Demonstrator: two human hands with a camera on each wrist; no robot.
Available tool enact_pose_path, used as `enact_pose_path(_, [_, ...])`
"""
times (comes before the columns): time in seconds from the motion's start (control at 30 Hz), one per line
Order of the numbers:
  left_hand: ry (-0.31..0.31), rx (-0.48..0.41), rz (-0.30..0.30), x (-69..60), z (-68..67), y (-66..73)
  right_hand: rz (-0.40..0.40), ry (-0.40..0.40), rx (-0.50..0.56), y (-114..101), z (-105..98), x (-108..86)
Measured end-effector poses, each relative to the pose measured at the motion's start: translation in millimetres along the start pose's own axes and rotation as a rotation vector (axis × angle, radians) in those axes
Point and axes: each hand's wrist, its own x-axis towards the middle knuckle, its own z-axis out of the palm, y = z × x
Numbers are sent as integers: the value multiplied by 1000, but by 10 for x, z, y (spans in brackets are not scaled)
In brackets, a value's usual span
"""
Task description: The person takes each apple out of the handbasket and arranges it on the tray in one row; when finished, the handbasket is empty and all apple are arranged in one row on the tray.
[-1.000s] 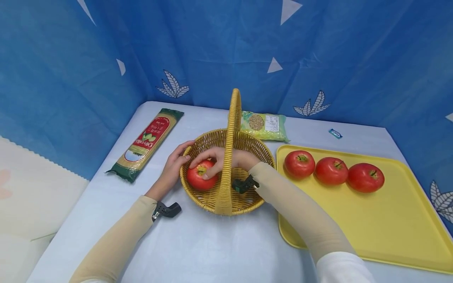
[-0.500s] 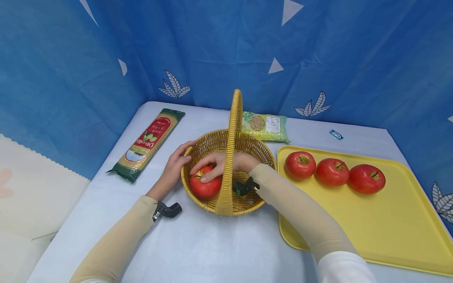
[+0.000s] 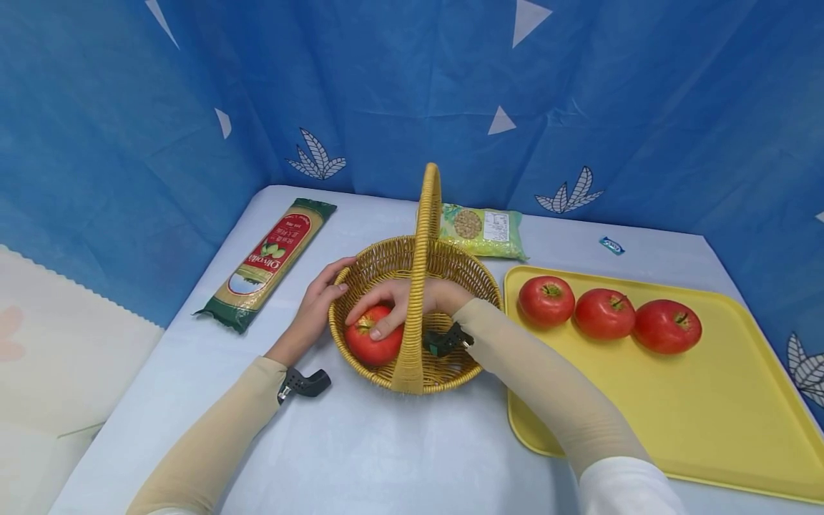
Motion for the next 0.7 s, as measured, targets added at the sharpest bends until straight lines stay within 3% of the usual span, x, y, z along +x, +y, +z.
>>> enact_pose_path(0.23, [2,-6,0,2,6,6,-31,-41,28,-31,5,-16])
enact_pose_path(0.7, [5,-4,2,6,1,-7,-26,-26,58,-21,8,-17])
